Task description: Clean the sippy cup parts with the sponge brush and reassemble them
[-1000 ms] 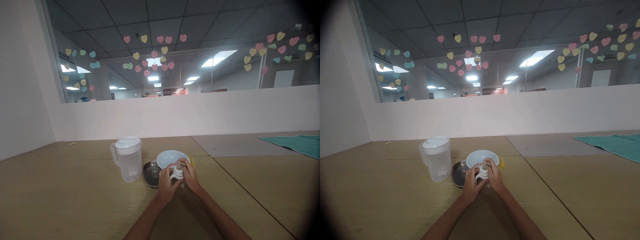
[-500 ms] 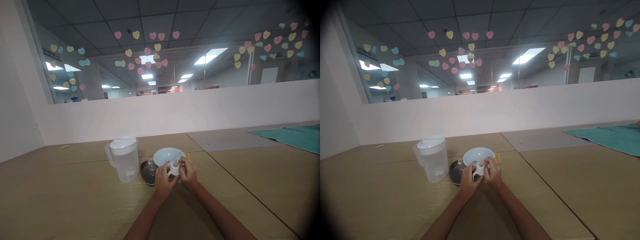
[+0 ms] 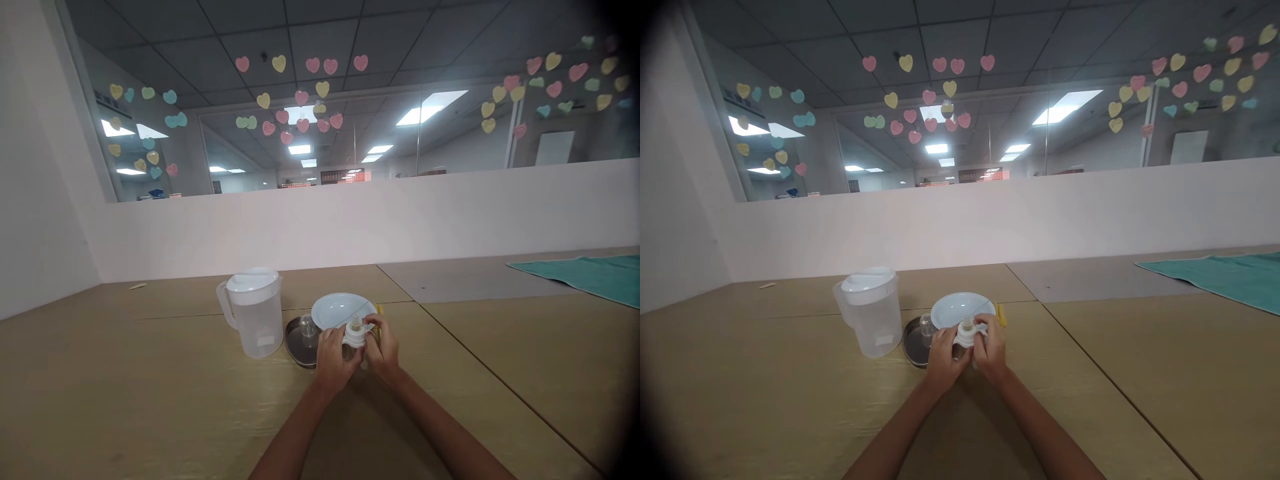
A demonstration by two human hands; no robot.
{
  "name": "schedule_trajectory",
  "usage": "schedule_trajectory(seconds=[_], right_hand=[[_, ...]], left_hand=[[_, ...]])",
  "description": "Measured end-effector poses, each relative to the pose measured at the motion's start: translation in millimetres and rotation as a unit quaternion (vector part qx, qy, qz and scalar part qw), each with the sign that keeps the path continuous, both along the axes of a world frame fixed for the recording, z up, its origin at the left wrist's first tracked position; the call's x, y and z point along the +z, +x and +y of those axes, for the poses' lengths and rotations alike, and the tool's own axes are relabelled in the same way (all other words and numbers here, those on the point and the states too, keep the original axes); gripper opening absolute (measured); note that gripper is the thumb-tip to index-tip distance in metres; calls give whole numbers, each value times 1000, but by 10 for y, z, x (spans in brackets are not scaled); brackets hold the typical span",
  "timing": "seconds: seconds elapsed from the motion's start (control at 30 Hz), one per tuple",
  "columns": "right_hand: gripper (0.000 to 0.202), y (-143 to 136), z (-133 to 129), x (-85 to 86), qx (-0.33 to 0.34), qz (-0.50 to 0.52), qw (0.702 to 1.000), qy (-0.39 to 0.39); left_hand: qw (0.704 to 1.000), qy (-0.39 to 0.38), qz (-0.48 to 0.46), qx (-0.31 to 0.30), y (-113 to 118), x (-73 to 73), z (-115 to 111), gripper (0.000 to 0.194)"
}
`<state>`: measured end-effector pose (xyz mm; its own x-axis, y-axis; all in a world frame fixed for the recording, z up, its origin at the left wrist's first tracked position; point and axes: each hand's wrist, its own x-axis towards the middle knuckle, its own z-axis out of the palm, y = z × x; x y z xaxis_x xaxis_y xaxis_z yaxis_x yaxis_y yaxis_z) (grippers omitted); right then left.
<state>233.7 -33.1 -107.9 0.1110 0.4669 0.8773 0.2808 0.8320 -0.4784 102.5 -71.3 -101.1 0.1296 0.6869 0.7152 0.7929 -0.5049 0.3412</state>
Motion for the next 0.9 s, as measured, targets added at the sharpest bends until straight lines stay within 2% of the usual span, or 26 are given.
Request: schedule_trajectory(seconds=[0.1,0.17,0.37,0.5,0.57,0.73,0.9], right_hand=[[42,-5,53,46,103,-13,992,-72],[42,-1,70,89,162,-39,981,-99],[44,78,59,202,223,-85,960,-144],[30,144,93,226,253,-102,947,-171],[29,152,101,217,235,-102,951,-171],[32,58,56,157,117,-109,978,-130],[22,-70,4,107,-49,-160,985,-32]], left_hand=[[1000,-12,-9,5,-1,7,-6,40],[1000,-20,-16,3,-13,7,-7,39],[998,-34,-28,-51,-68,-41,18,52],[998,-31,-36,-46,-77,-88,41,56],[998,-25,-42,-37,-69,-95,44,55],[998,-18,-61,-9,-37,-97,48,53],[1000,7,-30,-2,-24,-109,84,44]])
